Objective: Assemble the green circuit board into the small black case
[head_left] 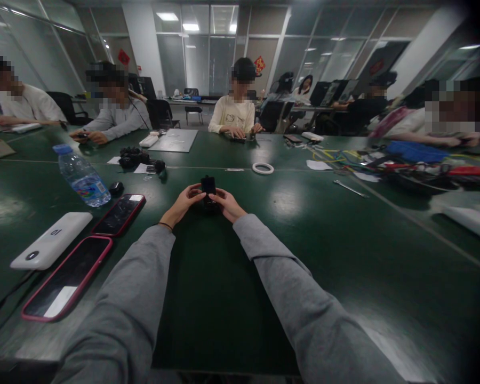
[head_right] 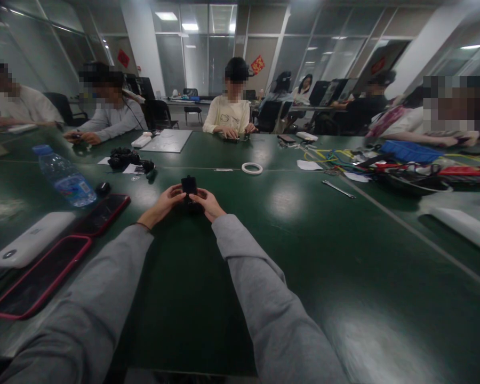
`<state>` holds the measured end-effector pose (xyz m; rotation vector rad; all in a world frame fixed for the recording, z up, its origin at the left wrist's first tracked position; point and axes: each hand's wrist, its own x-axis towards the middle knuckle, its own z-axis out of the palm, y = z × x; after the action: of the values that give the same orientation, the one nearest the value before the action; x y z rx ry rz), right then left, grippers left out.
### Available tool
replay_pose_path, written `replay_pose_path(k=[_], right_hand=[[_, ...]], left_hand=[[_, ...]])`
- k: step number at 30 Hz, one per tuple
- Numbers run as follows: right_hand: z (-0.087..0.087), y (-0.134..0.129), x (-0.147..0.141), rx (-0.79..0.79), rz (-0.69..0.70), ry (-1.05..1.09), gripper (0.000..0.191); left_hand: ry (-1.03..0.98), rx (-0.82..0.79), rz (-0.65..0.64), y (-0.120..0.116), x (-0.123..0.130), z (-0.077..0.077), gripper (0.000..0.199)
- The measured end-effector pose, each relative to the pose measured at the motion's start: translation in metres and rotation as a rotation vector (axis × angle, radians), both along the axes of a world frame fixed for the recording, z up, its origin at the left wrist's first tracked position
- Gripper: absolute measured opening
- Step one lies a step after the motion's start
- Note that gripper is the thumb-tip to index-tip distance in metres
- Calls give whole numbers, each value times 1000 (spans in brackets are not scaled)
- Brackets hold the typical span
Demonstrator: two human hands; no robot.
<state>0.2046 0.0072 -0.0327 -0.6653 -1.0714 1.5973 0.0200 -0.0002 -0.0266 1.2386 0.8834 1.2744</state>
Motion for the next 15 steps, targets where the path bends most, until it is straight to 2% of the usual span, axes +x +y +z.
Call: replay_pose_path(k=[15], right_hand=[[1, 0, -2, 42, 10, -88, 63]], left_hand=[[-39, -10, 1, -2, 4, 3, 56]])
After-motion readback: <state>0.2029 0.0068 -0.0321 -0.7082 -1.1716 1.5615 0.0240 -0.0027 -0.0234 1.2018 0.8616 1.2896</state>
